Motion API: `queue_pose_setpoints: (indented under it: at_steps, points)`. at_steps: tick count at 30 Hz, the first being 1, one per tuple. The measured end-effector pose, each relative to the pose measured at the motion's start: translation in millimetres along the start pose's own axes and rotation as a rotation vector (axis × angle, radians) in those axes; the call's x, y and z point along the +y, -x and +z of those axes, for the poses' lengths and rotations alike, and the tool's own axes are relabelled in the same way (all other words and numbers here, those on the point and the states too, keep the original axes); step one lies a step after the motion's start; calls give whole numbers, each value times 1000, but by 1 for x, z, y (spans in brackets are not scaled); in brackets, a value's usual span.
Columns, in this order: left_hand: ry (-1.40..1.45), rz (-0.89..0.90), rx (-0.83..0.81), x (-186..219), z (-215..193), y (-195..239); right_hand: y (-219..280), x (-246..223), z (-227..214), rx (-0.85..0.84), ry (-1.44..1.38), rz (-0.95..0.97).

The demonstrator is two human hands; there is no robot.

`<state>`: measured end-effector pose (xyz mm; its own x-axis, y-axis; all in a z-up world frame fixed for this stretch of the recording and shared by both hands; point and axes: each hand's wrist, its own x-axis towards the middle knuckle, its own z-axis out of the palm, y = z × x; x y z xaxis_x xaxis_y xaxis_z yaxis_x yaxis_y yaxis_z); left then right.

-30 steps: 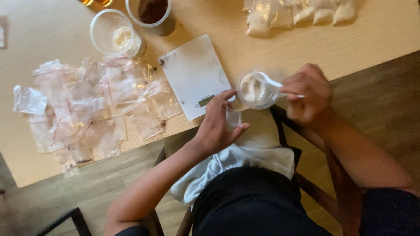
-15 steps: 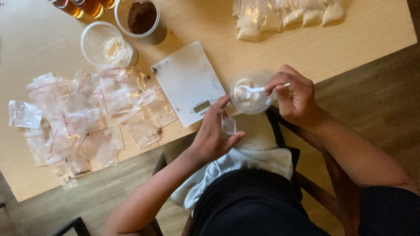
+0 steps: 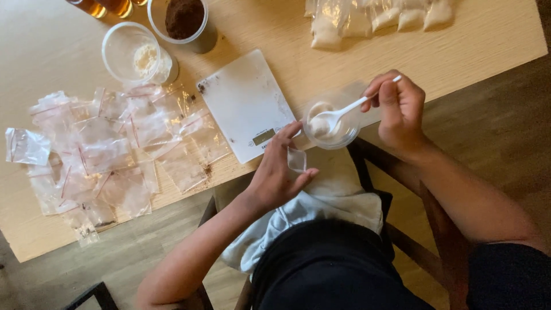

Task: Measuring white powder using a spoon and a digital scale and placing it into small plastic bags.

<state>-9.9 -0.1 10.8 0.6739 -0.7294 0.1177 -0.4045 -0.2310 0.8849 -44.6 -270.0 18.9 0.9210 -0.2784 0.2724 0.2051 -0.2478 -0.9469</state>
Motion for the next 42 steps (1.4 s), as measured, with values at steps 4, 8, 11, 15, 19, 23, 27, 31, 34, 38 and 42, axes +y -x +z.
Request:
queue_pose_setpoints:
  at_steps: [4, 8, 11, 15, 19, 23, 27, 31, 34, 38, 42]
  points:
    - [23, 8, 18, 2, -2, 1, 2, 8, -1, 84, -19, 65]
    - [55, -53, 57, -9, 1, 3, 2, 15, -3, 184, -69, 128]
    - [12, -32, 85, -32, 11, 9, 0, 16, -2, 200, -87, 144]
    - [42, -163, 34, -15, 1, 7, 2, 17, -1, 212, -130, 166]
    - [10, -231, 3, -9, -2, 5, 1, 16, 0, 240, -191, 151]
    - [-45, -237, -46, -15, 3, 6, 4, 6, 0, 282, -249, 104]
    - [-134, -151, -35, -17, 7, 11, 15, -23, 7, 190, -301, 99]
    - [-139, -132, -48, -11, 3, 7, 22, -41, 17, 144, -312, 110]
    - [-139, -148, -68, -13, 3, 7, 24, -44, 23, 123, -295, 118]
    - [-147, -146, -70, -17, 6, 8, 26, -50, 26, 57, -231, 64]
    - [-126, -200, -88, -11, 3, 5, 30, -54, 26, 29, -198, 29]
